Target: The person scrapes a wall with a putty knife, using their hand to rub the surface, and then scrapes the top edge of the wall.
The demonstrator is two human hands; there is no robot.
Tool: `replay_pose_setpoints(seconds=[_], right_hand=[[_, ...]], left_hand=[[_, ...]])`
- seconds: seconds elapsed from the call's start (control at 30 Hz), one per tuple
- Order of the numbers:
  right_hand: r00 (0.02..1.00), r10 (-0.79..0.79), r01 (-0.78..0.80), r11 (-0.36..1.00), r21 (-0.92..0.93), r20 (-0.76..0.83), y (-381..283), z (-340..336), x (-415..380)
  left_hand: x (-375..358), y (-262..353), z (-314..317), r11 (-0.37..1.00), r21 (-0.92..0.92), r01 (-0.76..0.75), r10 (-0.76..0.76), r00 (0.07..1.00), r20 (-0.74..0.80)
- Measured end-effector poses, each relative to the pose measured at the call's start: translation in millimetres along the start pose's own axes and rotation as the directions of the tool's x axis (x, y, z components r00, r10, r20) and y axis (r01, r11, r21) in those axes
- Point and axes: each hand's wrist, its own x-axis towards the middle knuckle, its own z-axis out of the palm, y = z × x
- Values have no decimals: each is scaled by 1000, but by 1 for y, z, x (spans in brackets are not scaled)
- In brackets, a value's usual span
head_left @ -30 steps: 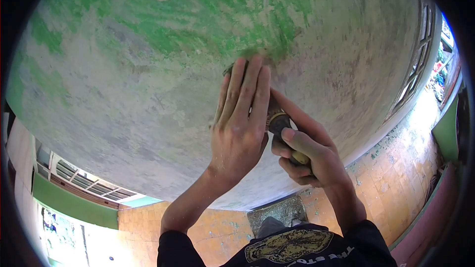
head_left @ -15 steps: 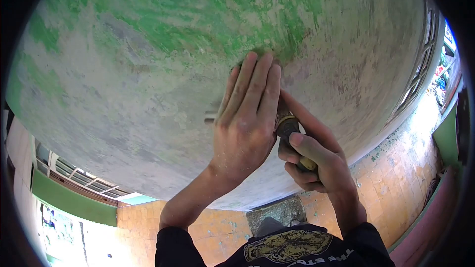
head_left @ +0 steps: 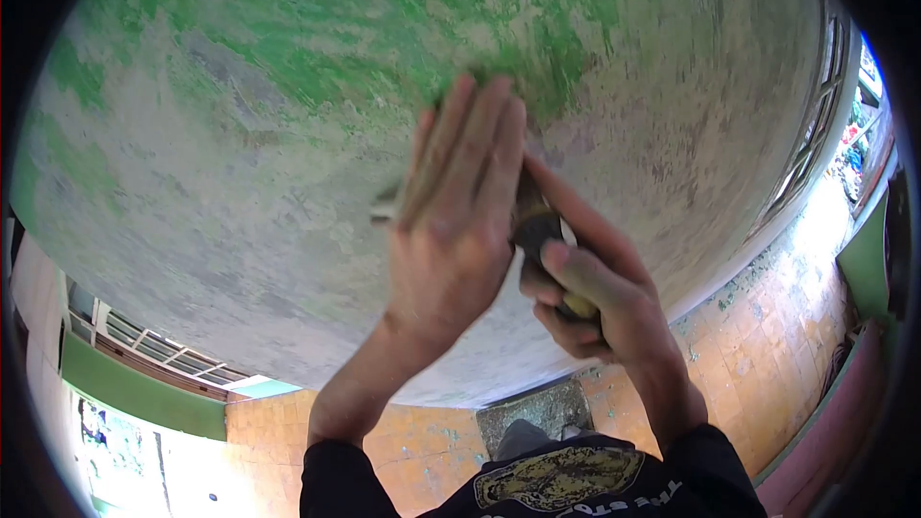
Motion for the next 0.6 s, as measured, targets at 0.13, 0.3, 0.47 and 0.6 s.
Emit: replay_pose_setpoints(seconds=[0.13, 0.3, 0.47, 0.6], right_hand=[[999, 27, -27, 1000, -12, -27, 2, 0, -10], [1000, -6, 7, 1000, 26, -28, 0, 1, -8], [999, 20, -18, 1000, 24, -51, -1, 1, -7], [996, 37, -34, 998, 45, -84, 0, 2, -12]], left_hand=[[-6, 2, -2, 991, -130, 18, -16, 1000, 14], [0, 8, -9, 993, -112, 48, -38, 995, 89], [1, 5, -4, 997, -75, 12, -4, 995, 97], [0, 7, -5, 994, -111, 11, 0, 996, 94]])
